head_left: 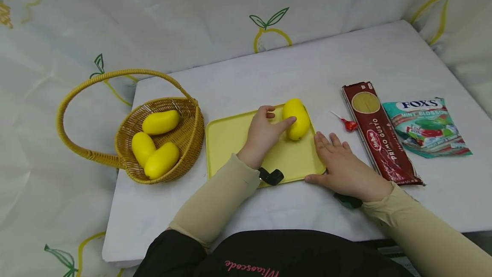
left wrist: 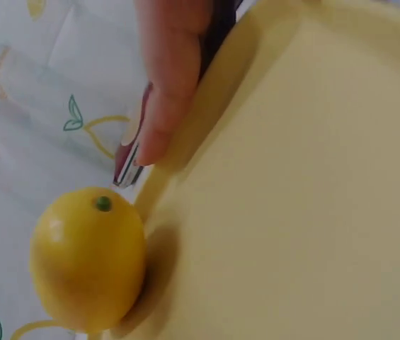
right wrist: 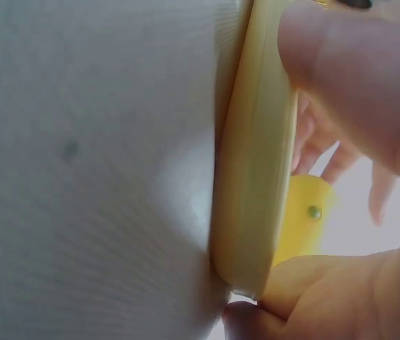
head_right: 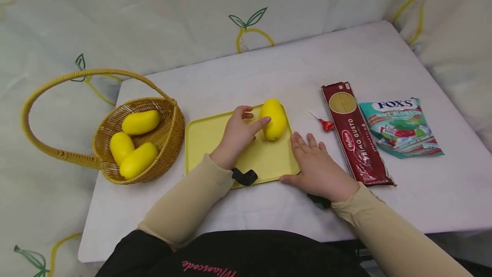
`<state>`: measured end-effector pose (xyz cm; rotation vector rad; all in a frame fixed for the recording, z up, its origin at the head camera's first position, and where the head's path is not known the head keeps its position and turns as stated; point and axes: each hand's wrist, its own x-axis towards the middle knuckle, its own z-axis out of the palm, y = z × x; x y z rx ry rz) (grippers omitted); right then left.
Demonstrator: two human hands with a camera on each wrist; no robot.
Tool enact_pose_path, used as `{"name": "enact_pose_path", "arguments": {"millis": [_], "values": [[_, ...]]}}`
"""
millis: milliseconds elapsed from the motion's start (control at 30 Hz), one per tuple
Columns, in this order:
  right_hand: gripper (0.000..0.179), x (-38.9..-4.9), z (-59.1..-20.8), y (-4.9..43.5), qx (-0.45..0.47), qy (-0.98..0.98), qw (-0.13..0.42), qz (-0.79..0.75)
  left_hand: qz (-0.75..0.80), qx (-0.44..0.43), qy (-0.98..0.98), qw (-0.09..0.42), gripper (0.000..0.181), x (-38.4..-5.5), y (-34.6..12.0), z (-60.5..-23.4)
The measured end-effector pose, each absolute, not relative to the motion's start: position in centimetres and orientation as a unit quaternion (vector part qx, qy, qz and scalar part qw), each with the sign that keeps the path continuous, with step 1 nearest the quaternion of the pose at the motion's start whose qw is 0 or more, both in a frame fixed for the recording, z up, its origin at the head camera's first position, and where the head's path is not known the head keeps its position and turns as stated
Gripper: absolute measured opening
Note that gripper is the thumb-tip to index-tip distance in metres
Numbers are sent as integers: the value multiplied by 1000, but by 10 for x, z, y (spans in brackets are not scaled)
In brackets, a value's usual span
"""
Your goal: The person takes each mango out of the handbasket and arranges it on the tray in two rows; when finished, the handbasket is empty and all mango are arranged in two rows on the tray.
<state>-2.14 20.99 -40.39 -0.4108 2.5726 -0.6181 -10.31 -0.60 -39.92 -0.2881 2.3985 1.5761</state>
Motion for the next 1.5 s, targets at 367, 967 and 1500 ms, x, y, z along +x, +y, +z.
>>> {"name": "enact_pose_path", "arguments": {"millis": [367,967,1500], "values": [[125,-19,-407,219,-147,932,232,-237,701,-103,685,169,58,-52,-77,-364],[127,-19,-412,226,-155,930,224,-245,933,-279,228,-8,65,-42,-260,-303],[128,-27,-418,218,-173,925,229,-249,927,-366,78,0,99,-74,-276,-324]]}}
